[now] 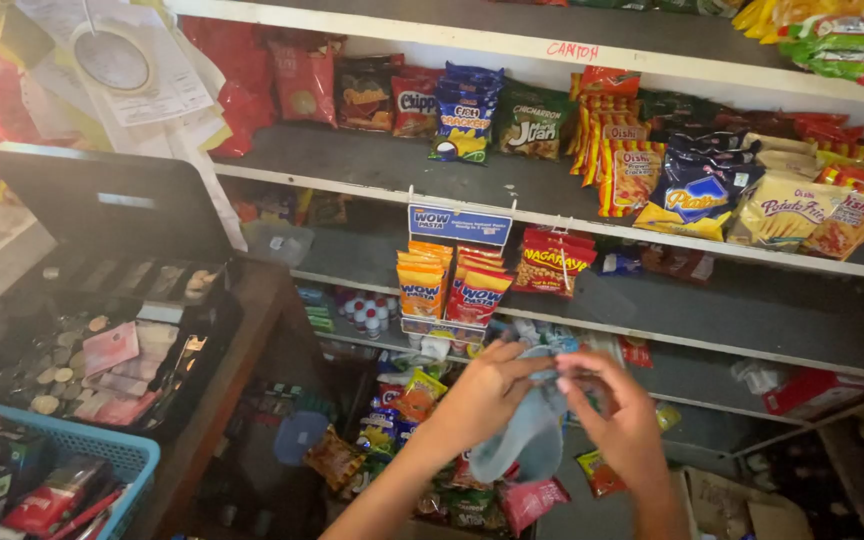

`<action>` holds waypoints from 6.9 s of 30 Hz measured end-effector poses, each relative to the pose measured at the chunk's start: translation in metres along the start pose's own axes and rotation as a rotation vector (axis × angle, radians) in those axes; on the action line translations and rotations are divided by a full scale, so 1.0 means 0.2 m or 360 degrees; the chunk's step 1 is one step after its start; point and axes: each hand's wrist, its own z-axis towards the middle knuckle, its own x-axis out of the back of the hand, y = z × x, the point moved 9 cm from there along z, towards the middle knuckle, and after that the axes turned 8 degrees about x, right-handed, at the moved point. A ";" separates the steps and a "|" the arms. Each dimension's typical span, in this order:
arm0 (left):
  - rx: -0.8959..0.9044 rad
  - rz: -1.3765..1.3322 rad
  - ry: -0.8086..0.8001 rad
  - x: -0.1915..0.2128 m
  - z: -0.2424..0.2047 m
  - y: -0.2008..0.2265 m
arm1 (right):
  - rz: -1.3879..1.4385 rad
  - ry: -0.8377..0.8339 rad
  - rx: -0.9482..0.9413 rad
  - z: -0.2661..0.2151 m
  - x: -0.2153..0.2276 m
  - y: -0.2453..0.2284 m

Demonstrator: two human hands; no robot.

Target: Wiping down individual snack bags with a cloth and organizing them onto store shelves.

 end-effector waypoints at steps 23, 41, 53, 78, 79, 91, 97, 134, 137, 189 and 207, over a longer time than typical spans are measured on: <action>0.0195 -0.0727 -0.0206 0.25 -0.01 -0.01 | -0.1220 -0.0602 0.0210 -0.06 -0.12 -0.13; -0.0033 -0.0291 -0.0271 0.08 -0.05 -0.01 | -0.0394 -0.0155 0.0078 -0.03 -0.08 -0.09; 0.0115 -0.0600 -0.0388 0.04 -0.03 0.01 | -0.0067 -0.0335 -0.0021 -0.01 -0.06 -0.01; 0.0279 -0.0467 -0.0072 0.38 -0.08 -0.01 | -0.0941 -0.0243 0.0242 -0.07 0.42 -0.13; 0.0280 -0.0466 -0.0073 0.38 -0.08 -0.01 | -0.0940 -0.0242 0.0241 -0.07 0.44 -0.10; 0.0690 -0.0594 0.0273 0.11 0.11 -0.23 | -0.0630 0.0355 0.0120 0.07 0.31 0.09; -0.0099 -0.0538 0.0390 0.07 0.13 0.10 | -0.0065 0.0119 0.0217 0.09 0.12 -0.01; 0.0587 -0.0359 -0.1173 -0.45 -0.19 -0.35 | -0.0449 0.0012 0.0198 -0.03 0.24 0.09; 0.0374 -0.0359 -0.1115 -0.48 -0.18 -0.35 | -0.0390 -0.0290 0.0130 -0.14 0.11 0.10; 0.1740 -0.1038 -0.0236 -1.84 -1.88 -2.53 | 0.0746 0.0592 -0.2559 -2.61 -0.53 2.96; 0.2330 -0.0826 -0.0248 -2.07 -2.01 -3.20 | -0.0438 -0.0361 -0.1020 -2.07 -0.74 3.24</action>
